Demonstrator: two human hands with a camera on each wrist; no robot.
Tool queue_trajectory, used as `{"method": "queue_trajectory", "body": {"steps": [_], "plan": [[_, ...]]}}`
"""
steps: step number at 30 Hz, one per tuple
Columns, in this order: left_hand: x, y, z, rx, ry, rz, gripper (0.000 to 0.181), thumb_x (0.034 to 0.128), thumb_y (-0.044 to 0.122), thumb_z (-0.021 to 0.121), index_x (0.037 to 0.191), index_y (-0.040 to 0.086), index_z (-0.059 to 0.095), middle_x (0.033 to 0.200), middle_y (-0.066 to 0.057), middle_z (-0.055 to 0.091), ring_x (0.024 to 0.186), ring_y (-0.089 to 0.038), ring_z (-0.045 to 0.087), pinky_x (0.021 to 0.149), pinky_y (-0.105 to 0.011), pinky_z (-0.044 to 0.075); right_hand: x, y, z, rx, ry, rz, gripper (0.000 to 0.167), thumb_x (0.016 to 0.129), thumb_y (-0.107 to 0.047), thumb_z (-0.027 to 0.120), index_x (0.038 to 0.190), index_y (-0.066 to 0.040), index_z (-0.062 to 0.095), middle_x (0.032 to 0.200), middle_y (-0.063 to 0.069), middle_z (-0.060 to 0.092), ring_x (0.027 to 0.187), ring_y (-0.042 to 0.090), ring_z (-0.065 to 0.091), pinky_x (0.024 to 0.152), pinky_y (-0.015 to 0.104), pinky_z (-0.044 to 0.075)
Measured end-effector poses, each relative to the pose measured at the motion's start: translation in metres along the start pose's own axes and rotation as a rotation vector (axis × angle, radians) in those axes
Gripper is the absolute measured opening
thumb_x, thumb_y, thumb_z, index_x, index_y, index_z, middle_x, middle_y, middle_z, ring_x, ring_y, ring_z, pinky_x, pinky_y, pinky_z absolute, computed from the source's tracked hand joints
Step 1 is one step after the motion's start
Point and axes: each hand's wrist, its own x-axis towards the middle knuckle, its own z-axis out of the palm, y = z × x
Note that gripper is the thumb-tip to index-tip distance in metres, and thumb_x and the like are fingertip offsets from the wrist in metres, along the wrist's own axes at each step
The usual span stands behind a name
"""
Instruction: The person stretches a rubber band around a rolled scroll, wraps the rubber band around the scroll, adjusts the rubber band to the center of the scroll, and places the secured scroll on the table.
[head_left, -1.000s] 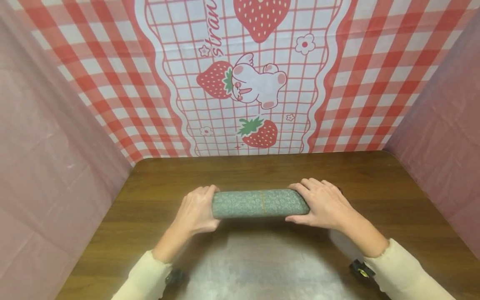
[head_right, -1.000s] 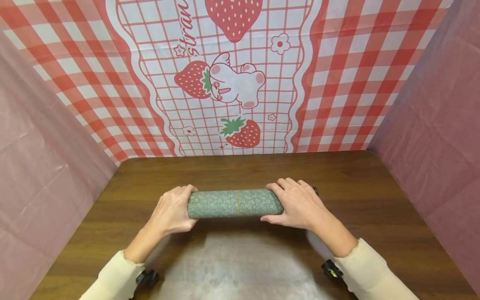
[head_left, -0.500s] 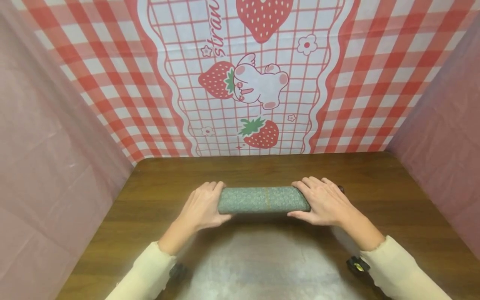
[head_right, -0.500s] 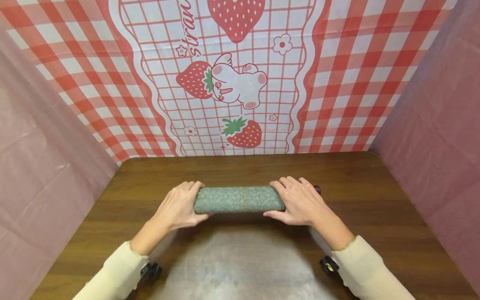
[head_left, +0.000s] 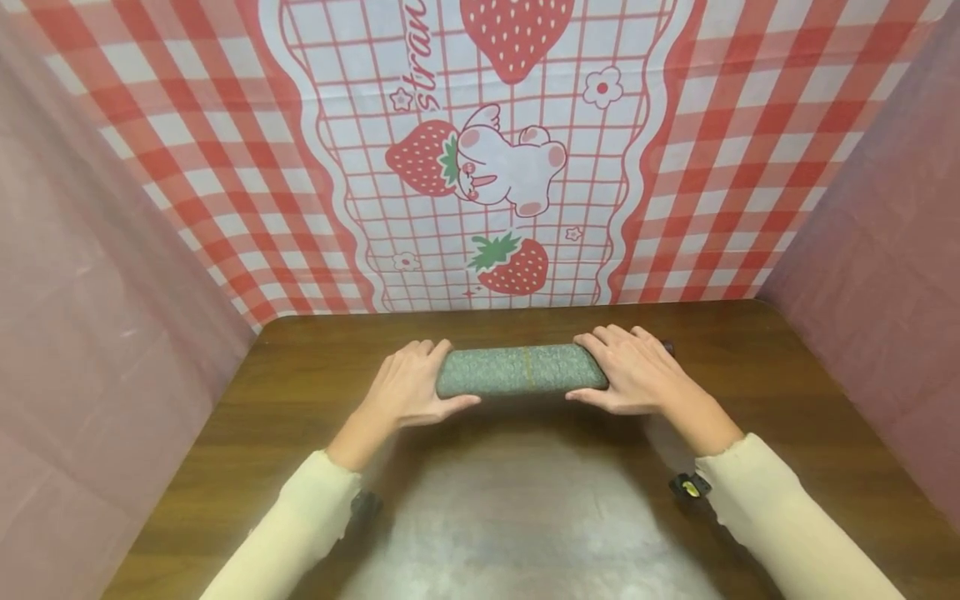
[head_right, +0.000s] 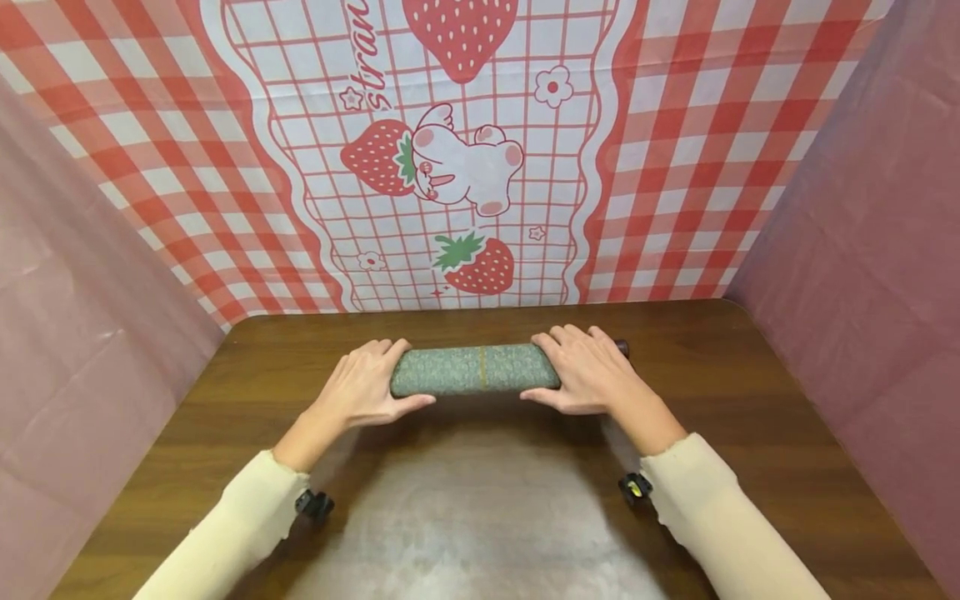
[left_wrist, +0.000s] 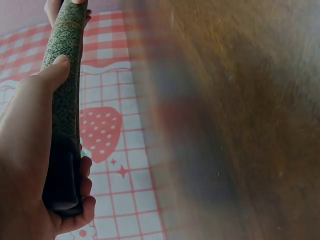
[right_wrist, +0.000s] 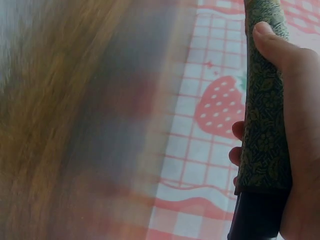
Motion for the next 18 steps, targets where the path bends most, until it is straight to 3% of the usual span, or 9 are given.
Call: {"method": "queue_trajectory", "body": {"steps": [9, 18], "plan": [[0.017, -0.004, 0.009, -0.015, -0.130, -0.047, 0.088, 0.0905, 0.080, 0.071, 0.145, 0.012, 0.060, 0.118, -0.019, 0.075, 0.110, -0.039, 0.075, 0.087, -0.054, 0.067, 0.012, 0.011, 0.014, 0.041, -0.071, 0.044, 0.084, 0.090, -0.068, 0.079, 0.145, -0.005, 0.067, 0.130, 0.019, 0.076, 0.122, 0.040, 0.073, 0.095, 0.061, 0.059], [0.024, -0.008, 0.023, -0.013, -0.200, -0.074, 0.089, 0.0929, 0.081, 0.069, 0.151, 0.015, 0.058, 0.128, -0.021, 0.076, 0.118, -0.041, 0.075, 0.089, -0.056, 0.067, 0.019, 0.013, 0.025, 0.105, -0.144, 0.087, 0.085, 0.092, -0.066, 0.080, 0.150, -0.007, 0.065, 0.136, 0.020, 0.074, 0.126, 0.043, 0.071, 0.099, 0.065, 0.057]]}}
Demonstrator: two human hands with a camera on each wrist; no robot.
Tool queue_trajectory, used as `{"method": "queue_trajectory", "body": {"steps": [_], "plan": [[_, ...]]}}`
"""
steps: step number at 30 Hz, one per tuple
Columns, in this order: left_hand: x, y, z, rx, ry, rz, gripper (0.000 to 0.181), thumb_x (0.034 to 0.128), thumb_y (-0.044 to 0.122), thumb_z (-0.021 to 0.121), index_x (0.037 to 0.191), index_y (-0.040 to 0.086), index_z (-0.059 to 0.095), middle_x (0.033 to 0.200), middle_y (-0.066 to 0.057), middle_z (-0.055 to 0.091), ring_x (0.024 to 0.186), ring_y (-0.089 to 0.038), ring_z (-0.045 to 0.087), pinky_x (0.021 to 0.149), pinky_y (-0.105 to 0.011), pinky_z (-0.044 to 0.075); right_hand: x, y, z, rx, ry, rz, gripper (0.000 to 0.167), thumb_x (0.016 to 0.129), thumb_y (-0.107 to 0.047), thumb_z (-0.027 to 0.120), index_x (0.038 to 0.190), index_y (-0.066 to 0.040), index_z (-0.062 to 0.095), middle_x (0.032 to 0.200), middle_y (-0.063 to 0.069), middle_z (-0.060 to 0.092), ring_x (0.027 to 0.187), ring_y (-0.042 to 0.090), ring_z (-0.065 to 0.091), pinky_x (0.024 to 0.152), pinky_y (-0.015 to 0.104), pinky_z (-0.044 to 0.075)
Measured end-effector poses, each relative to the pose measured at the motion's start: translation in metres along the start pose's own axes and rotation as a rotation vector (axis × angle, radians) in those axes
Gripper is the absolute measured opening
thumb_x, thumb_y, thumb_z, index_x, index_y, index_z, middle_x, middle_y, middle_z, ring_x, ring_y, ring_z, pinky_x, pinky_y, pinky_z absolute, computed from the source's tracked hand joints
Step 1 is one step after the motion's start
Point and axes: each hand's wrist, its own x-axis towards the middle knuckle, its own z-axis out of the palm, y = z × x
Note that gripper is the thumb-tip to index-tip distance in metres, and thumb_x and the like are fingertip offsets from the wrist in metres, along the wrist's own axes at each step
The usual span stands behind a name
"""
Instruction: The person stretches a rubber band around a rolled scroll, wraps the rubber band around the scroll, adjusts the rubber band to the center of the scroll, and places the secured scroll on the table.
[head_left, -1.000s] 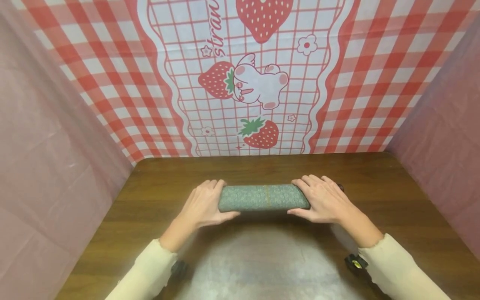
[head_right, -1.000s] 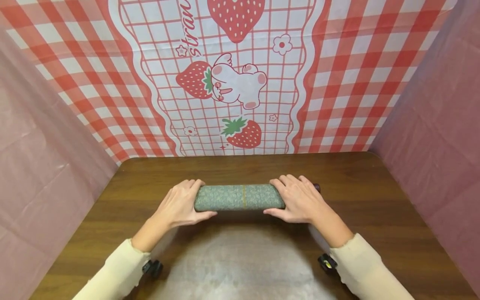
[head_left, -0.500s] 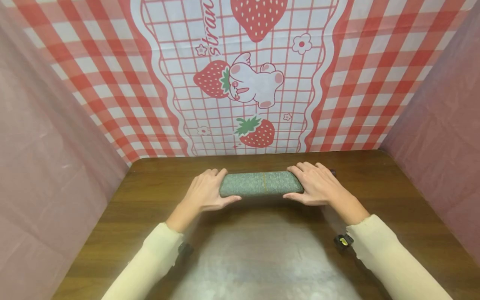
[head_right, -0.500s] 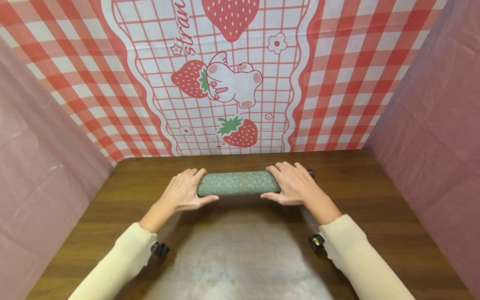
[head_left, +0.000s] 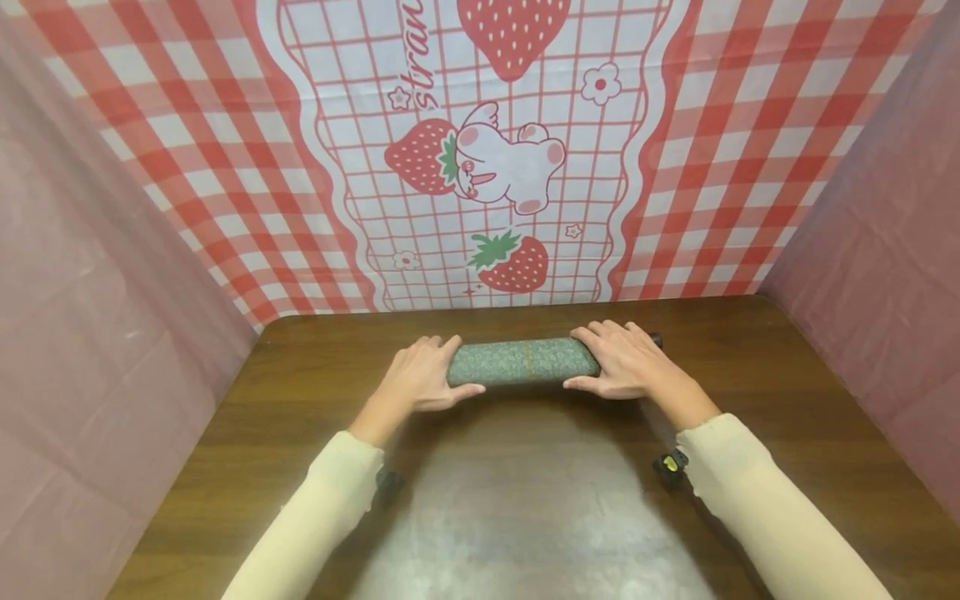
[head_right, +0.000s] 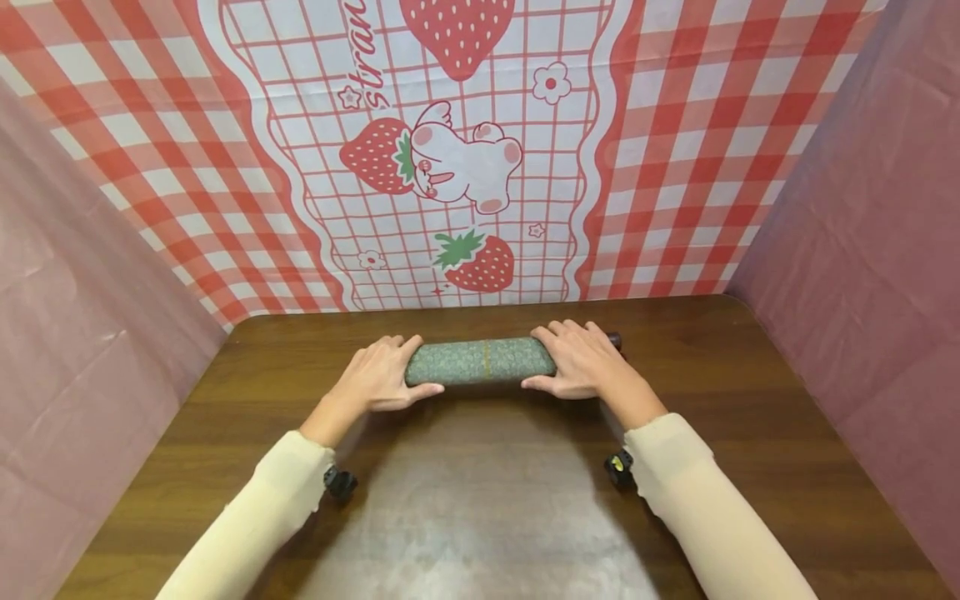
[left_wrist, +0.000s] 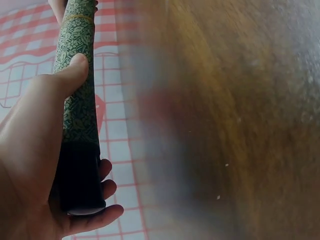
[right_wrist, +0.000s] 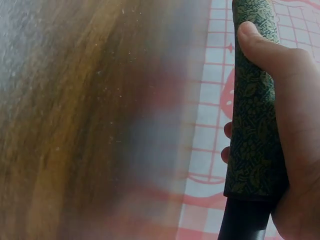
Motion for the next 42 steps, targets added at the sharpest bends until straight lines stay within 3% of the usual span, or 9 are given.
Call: {"method": "queue_trajectory", "body": {"steps": [8, 14, 19, 22, 25, 32, 38, 42], "plan": [[0.004, 0.000, 0.013, 0.032, -0.069, -0.023, 0.093, 0.0935, 0.083, 0.065, 0.156, 0.015, 0.057, 0.139, -0.022, 0.075, 0.128, -0.041, 0.074, 0.097, -0.056, 0.066, 0.002, 0.000, 0.018, 0.069, -0.094, 0.035, 0.085, 0.096, -0.064, 0.077, 0.156, -0.006, 0.060, 0.145, 0.024, 0.070, 0.128, 0.049, 0.067, 0.107, 0.072, 0.054], [0.007, -0.003, 0.023, 0.039, -0.093, -0.023, 0.095, 0.0919, 0.085, 0.065, 0.152, 0.012, 0.059, 0.139, -0.021, 0.074, 0.129, -0.040, 0.072, 0.098, -0.056, 0.065, 0.003, 0.000, 0.024, 0.100, -0.140, 0.048, 0.085, 0.096, -0.063, 0.078, 0.156, -0.007, 0.058, 0.146, 0.027, 0.068, 0.131, 0.051, 0.064, 0.106, 0.075, 0.053], [0.017, -0.015, 0.043, 0.030, -0.095, -0.019, 0.106, 0.0886, 0.093, 0.061, 0.157, 0.012, 0.058, 0.153, -0.021, 0.066, 0.141, -0.040, 0.066, 0.103, -0.061, 0.064, 0.006, 0.000, 0.024, 0.110, -0.155, 0.049, 0.085, 0.095, -0.064, 0.079, 0.156, -0.008, 0.058, 0.146, 0.028, 0.064, 0.130, 0.051, 0.063, 0.104, 0.075, 0.053], [0.014, -0.010, 0.036, 0.002, -0.141, -0.031, 0.108, 0.0907, 0.088, 0.065, 0.162, 0.007, 0.056, 0.164, -0.024, 0.057, 0.151, -0.044, 0.058, 0.113, -0.063, 0.060, 0.007, -0.001, 0.026, 0.130, -0.168, 0.044, 0.085, 0.095, -0.063, 0.079, 0.156, -0.009, 0.058, 0.142, 0.029, 0.061, 0.126, 0.049, 0.062, 0.099, 0.071, 0.052], [0.012, -0.007, 0.030, -0.030, -0.154, -0.036, 0.105, 0.0904, 0.083, 0.071, 0.161, 0.006, 0.057, 0.164, -0.023, 0.057, 0.152, -0.043, 0.058, 0.117, -0.061, 0.058, 0.006, 0.000, 0.028, 0.147, -0.177, 0.050, 0.082, 0.096, -0.062, 0.080, 0.155, -0.009, 0.058, 0.140, 0.027, 0.057, 0.124, 0.047, 0.059, 0.095, 0.066, 0.051], [0.014, 0.000, 0.025, -0.074, -0.152, -0.064, 0.096, 0.0879, 0.077, 0.079, 0.155, 0.010, 0.067, 0.144, -0.020, 0.066, 0.135, -0.042, 0.066, 0.107, -0.061, 0.063, 0.004, 0.003, 0.026, 0.175, -0.204, 0.060, 0.079, 0.097, -0.062, 0.079, 0.153, -0.009, 0.057, 0.141, 0.028, 0.054, 0.130, 0.049, 0.052, 0.094, 0.065, 0.049], [0.033, -0.027, 0.069, -0.025, -0.133, -0.059, 0.113, 0.0803, 0.098, 0.067, 0.162, 0.020, 0.062, 0.143, -0.016, 0.065, 0.129, -0.037, 0.066, 0.100, -0.056, 0.065, 0.005, 0.002, 0.025, 0.172, -0.215, 0.055, 0.077, 0.100, -0.059, 0.076, 0.154, -0.008, 0.055, 0.138, 0.026, 0.054, 0.126, 0.044, 0.053, 0.093, 0.062, 0.046], [0.033, -0.029, 0.074, -0.045, -0.149, -0.062, 0.118, 0.0768, 0.098, 0.071, 0.166, 0.022, 0.057, 0.150, -0.018, 0.063, 0.136, -0.039, 0.065, 0.106, -0.059, 0.063, 0.004, 0.000, 0.028, 0.158, -0.222, 0.052, 0.079, 0.100, -0.060, 0.074, 0.155, -0.006, 0.054, 0.141, 0.027, 0.054, 0.130, 0.046, 0.052, 0.096, 0.067, 0.047]]}}
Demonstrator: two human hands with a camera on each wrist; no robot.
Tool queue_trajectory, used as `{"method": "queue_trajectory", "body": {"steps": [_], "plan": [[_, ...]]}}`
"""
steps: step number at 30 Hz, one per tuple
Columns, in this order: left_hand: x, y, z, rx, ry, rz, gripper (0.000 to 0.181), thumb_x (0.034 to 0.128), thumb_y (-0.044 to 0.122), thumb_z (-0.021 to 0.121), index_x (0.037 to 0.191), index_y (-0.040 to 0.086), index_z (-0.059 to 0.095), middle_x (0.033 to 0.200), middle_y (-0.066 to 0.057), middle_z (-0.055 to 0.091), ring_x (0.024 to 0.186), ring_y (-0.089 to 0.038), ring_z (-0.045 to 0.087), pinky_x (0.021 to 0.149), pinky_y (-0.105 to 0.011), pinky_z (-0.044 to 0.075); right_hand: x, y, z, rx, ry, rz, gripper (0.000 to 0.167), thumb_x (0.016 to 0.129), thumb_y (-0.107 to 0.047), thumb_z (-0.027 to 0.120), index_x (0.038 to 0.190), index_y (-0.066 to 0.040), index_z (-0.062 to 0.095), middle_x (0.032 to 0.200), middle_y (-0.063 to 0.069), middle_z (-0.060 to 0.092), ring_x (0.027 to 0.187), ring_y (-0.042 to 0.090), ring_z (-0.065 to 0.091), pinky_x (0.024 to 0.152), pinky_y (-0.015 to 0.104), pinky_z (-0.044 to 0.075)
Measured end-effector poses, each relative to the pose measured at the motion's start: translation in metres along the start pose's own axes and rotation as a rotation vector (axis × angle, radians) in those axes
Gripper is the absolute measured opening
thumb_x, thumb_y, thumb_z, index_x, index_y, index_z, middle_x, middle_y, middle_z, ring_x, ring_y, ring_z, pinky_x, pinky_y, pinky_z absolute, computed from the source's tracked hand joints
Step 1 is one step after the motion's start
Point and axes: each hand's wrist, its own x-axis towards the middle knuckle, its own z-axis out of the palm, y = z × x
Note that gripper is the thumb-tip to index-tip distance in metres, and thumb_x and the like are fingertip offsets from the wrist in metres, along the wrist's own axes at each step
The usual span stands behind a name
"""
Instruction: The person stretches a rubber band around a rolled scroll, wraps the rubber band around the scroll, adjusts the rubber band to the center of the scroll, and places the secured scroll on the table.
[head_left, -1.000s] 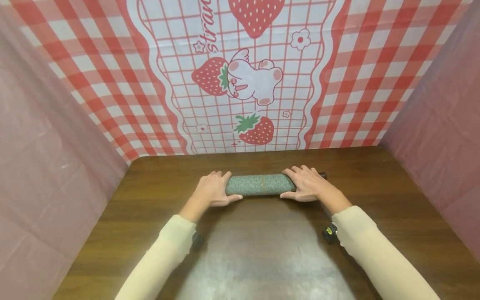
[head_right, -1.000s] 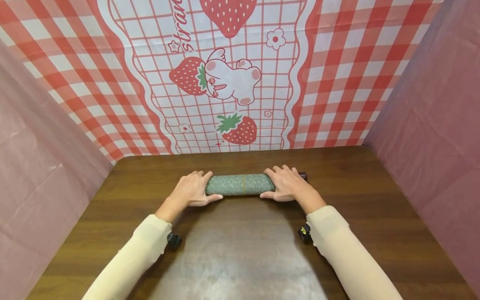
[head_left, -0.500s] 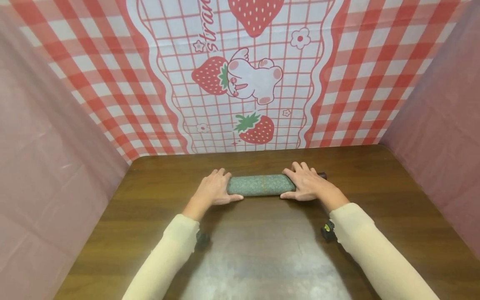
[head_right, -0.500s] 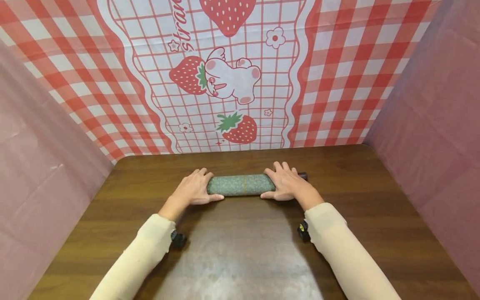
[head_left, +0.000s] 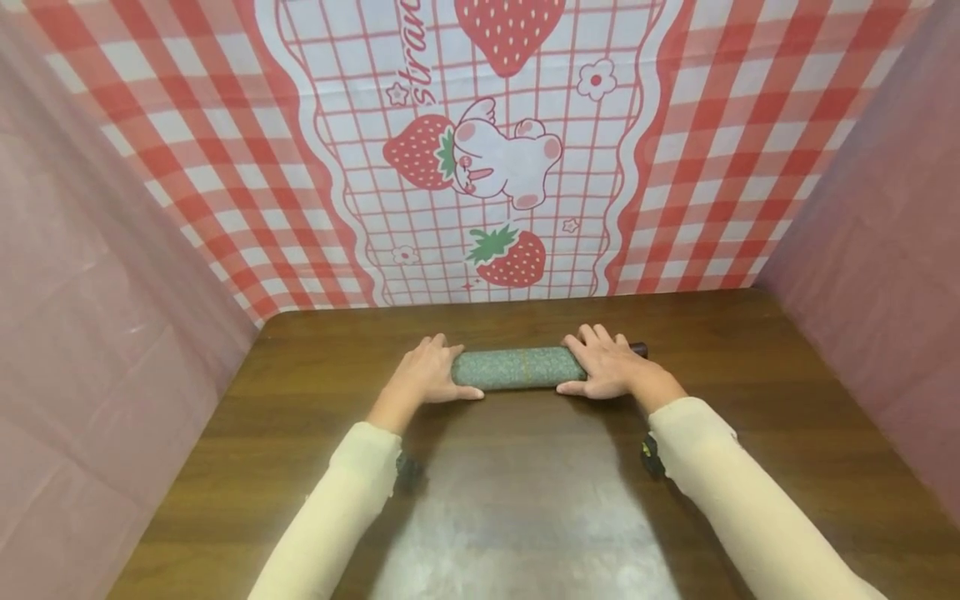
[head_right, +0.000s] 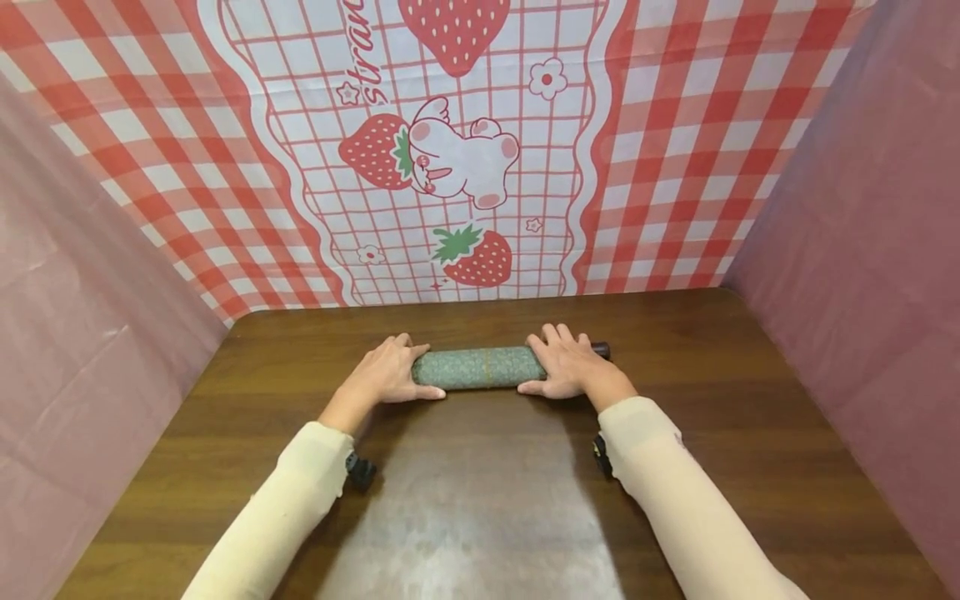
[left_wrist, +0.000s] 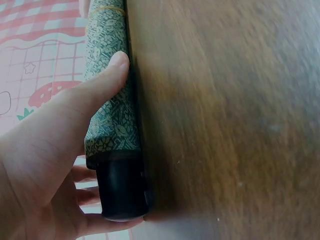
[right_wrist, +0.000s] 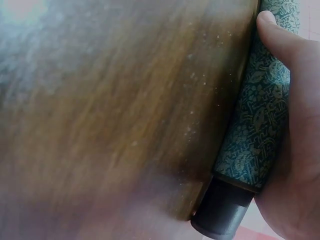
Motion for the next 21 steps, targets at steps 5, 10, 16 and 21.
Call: {"method": "queue_trajectory", "body": {"steps": [5, 10, 16, 21], "plan": [[0.000, 0.001, -0.001, -0.023, 0.013, -0.003, 0.121, 0.0736, 0.097, 0.075, 0.165, 0.020, 0.059, 0.150, -0.022, 0.064, 0.137, -0.042, 0.064, 0.104, -0.062, 0.063, 0.002, 0.003, 0.006, -0.023, 0.024, -0.004, 0.080, 0.100, -0.060, 0.074, 0.155, -0.006, 0.055, 0.140, 0.025, 0.056, 0.132, 0.045, 0.051, 0.098, 0.068, 0.048], [-0.001, 0.003, -0.002, -0.026, 0.018, -0.026, 0.119, 0.0719, 0.096, 0.079, 0.164, 0.024, 0.059, 0.147, -0.017, 0.066, 0.130, -0.038, 0.065, 0.097, -0.058, 0.064, 0.003, 0.007, 0.008, -0.021, 0.025, -0.008, 0.081, 0.101, -0.062, 0.074, 0.156, -0.006, 0.055, 0.142, 0.025, 0.056, 0.133, 0.045, 0.051, 0.099, 0.068, 0.049], [-0.016, 0.019, -0.024, -0.042, -0.014, -0.042, 0.112, 0.0815, 0.091, 0.074, 0.165, 0.019, 0.058, 0.151, -0.018, 0.065, 0.136, -0.038, 0.064, 0.099, -0.059, 0.063, 0.002, 0.008, 0.001, 0.022, 0.000, 0.016, 0.088, 0.098, -0.070, 0.073, 0.161, -0.011, 0.053, 0.146, 0.022, 0.055, 0.135, 0.044, 0.050, 0.099, 0.065, 0.049], [-0.032, 0.028, -0.055, -0.056, -0.004, -0.058, 0.104, 0.0922, 0.086, 0.063, 0.169, 0.017, 0.052, 0.160, -0.023, 0.060, 0.145, -0.041, 0.060, 0.102, -0.060, 0.062, 0.004, 0.005, -0.018, 0.044, 0.025, 0.012, 0.088, 0.101, -0.072, 0.068, 0.170, -0.021, 0.049, 0.155, 0.018, 0.056, 0.143, 0.042, 0.049, 0.104, 0.068, 0.049]]}}
